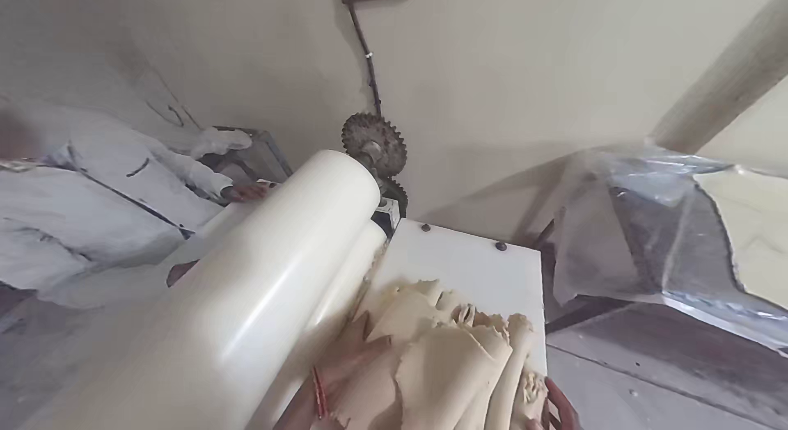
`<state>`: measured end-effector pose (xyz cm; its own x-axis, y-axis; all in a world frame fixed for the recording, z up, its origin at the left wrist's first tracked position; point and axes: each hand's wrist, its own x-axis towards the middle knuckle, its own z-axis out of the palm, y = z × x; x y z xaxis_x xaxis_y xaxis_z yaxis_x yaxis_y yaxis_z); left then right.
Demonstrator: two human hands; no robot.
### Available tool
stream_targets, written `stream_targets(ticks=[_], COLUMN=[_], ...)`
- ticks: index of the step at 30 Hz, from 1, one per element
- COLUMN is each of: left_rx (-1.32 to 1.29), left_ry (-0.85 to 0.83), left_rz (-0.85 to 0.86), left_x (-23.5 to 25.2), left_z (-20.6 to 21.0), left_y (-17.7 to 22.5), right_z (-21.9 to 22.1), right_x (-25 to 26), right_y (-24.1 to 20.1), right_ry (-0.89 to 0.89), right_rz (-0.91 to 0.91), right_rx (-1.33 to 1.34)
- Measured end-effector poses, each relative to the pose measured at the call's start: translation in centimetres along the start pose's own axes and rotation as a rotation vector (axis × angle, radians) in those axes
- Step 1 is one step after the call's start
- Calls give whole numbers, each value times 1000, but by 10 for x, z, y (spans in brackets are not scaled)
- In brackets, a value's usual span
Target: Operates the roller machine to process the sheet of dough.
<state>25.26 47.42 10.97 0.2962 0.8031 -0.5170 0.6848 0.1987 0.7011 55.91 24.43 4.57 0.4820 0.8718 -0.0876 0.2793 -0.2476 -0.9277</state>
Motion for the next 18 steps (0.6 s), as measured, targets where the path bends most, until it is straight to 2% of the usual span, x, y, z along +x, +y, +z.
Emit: stream_targets(ticks=[4,8,11,13,15,16,18], left_rx=[140,38,-159,-273,-469,-649,-909], left_ry=[-29,-80,-77,-125,-118,-135,-150], left_rz=[-25,-87,-180,-181,-77,-22,10], left_x=[19,20,-11,-25,-21,-22,-41], left_z=[-1,-3,8,9,19,25,33], left_y=[7,7,40,55,20,2,-8], right_z=[6,0,-4,-4,0,2,8], right_x=[7,25,50,67,70,68,66], right_y=[-29,-46,-45,-48,-55,-61,-68], right_ry=[12,-78,-101,-164,-203,-223,-260], right_rz=[-44,61,130,224,298,310,265], right_rx=[-353,-306,-180,-41,143,251,454])
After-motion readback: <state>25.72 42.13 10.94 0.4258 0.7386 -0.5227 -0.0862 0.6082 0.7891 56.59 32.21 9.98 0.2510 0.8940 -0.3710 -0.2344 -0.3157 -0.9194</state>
